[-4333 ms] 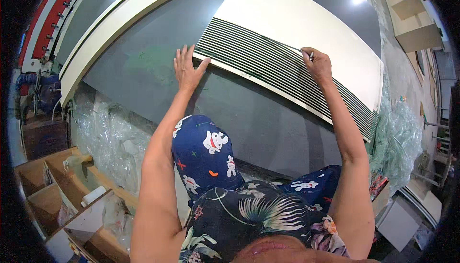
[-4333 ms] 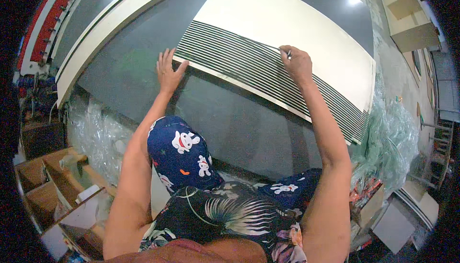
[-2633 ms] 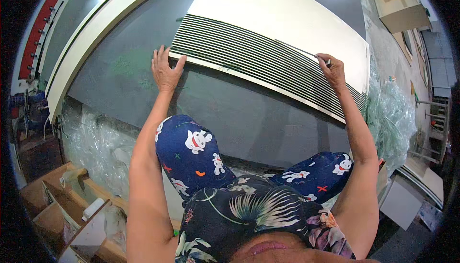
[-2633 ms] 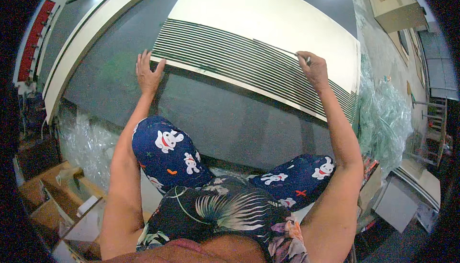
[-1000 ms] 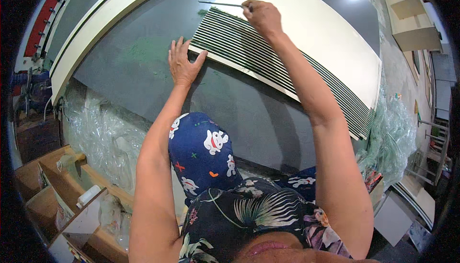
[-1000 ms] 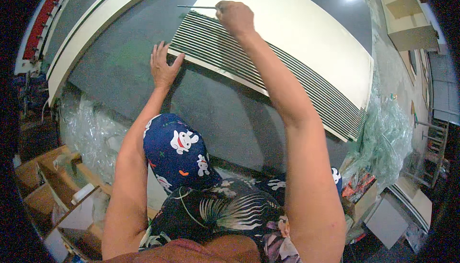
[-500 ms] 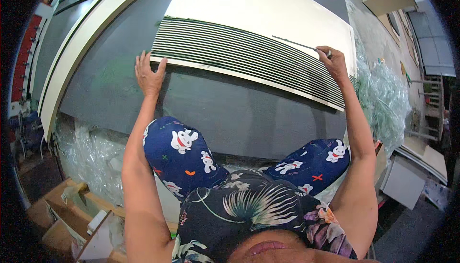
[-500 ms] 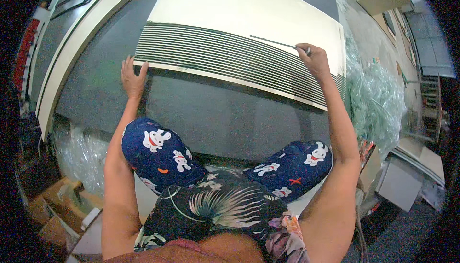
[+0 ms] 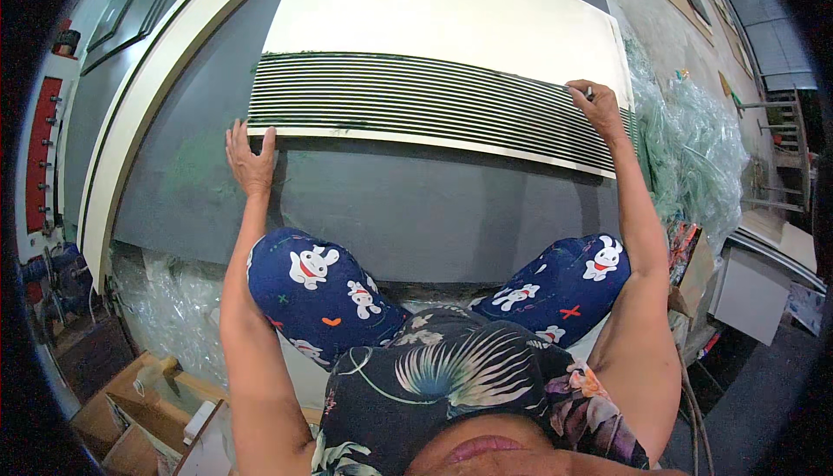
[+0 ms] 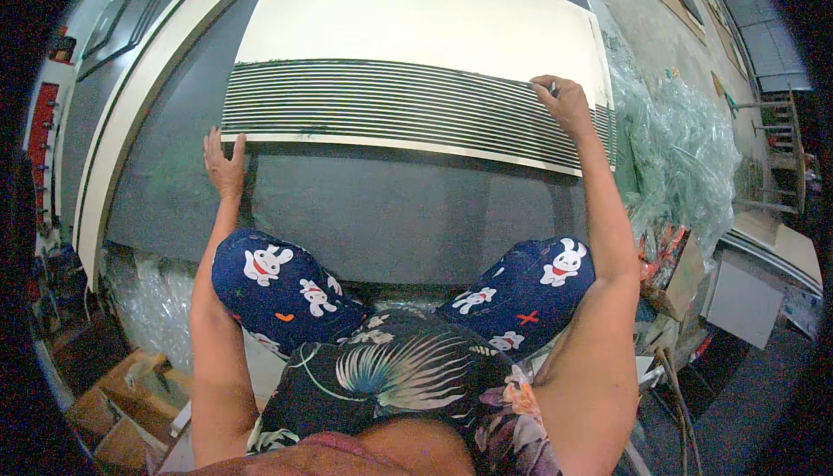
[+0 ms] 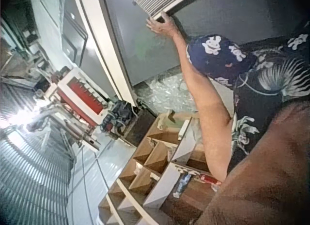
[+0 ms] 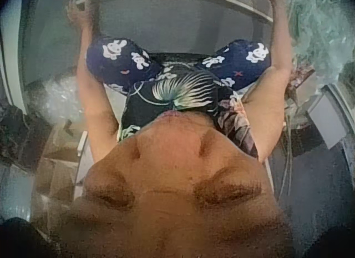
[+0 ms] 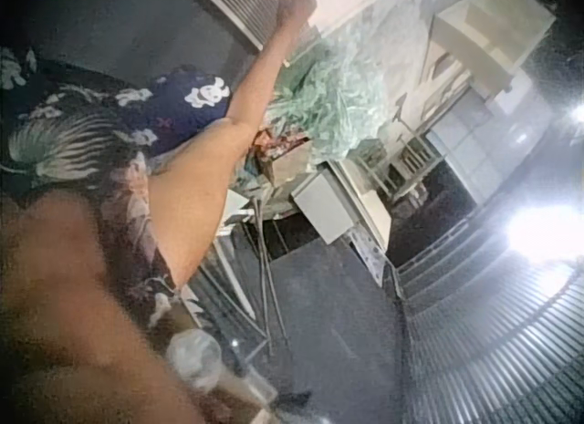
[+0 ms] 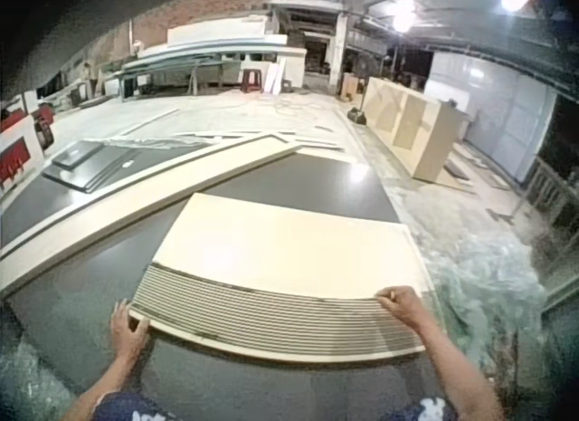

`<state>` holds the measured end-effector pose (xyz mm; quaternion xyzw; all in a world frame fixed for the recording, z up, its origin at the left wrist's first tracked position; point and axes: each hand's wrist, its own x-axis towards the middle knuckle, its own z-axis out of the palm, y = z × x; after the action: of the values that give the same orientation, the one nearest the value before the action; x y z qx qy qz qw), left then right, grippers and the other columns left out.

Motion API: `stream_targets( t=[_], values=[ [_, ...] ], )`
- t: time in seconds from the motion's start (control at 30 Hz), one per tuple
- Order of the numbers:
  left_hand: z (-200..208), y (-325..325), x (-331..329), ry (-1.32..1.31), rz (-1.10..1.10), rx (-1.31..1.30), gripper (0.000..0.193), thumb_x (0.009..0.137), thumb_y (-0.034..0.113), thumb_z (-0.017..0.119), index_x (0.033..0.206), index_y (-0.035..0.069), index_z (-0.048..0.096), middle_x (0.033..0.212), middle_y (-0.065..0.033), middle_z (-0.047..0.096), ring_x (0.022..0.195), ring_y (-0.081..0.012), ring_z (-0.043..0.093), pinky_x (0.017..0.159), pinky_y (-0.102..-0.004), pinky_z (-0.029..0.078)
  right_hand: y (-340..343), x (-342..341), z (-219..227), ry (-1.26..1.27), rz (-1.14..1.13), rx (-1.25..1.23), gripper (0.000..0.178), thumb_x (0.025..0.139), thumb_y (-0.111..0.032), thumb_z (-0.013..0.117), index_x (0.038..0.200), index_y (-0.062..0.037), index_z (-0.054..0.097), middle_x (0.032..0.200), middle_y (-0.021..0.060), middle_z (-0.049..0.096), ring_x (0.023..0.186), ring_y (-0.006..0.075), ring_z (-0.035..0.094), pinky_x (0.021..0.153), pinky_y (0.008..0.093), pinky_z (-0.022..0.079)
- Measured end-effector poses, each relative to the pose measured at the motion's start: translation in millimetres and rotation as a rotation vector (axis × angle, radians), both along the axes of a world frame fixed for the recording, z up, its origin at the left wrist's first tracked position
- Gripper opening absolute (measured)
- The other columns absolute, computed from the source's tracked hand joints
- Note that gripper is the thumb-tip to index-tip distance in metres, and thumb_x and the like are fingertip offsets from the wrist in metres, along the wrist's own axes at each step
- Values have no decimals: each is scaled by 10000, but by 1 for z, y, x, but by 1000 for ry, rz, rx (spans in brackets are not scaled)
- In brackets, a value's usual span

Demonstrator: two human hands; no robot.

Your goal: The recorder uses a rubber mallet to secure panels and then uses a stylus-like tool to apply detail or filler to a grooved surface on a piece of furniture.

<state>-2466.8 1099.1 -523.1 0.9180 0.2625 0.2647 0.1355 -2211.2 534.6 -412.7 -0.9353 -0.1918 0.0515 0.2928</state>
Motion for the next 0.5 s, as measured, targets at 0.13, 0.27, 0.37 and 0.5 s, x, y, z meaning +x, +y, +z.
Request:
stream_targets(
  t=[0.13, 0.27, 0.37, 0.5],
  values=[
    [0, 2, -1, 1, -1, 3, 616, 845, 507, 625, 1275, 75, 532, 1398, -147, 474, 1350, -376, 347, 1111, -479, 263, -1, 8, -3, 25, -3, 18, 223, 867, -204, 652, 968, -15, 718, 813, 109, 718, 718, 160, 665, 688, 286, 511],
    [4, -3, -1, 21, 12, -20, 622, 842, 506, 631, 1275, 70, 531, 1396, -151, 473, 1352, -376, 344, 1112, -477, 264, 7, 16, -7, 34, 36, 8, 218, 870, -201, 654, 976, -21, 718, 801, 103, 715, 682, 151, 639, 671, 289, 506],
    [5, -3, -1, 12, 2, -2, 622, 840, 503, 635, 1273, 68, 531, 1395, -150, 475, 1353, -375, 343, 1111, -472, 267, 21, 18, -6, 37, 68, 29, 200, 876, -189, 654, 978, -28, 717, 840, 90, 720, 729, 146, 644, 691, 284, 503],
    [5, -5, 0, -2, -1, -16, 605, 834, 485, 649, 1265, 75, 538, 1390, -145, 481, 1346, -376, 354, 1109, -471, 267, 31, 32, -7, 39, 81, 14, 196, 876, -181, 652, 993, -37, 718, 785, 67, 705, 618, 104, 567, 601, 271, 471]
  ],
)
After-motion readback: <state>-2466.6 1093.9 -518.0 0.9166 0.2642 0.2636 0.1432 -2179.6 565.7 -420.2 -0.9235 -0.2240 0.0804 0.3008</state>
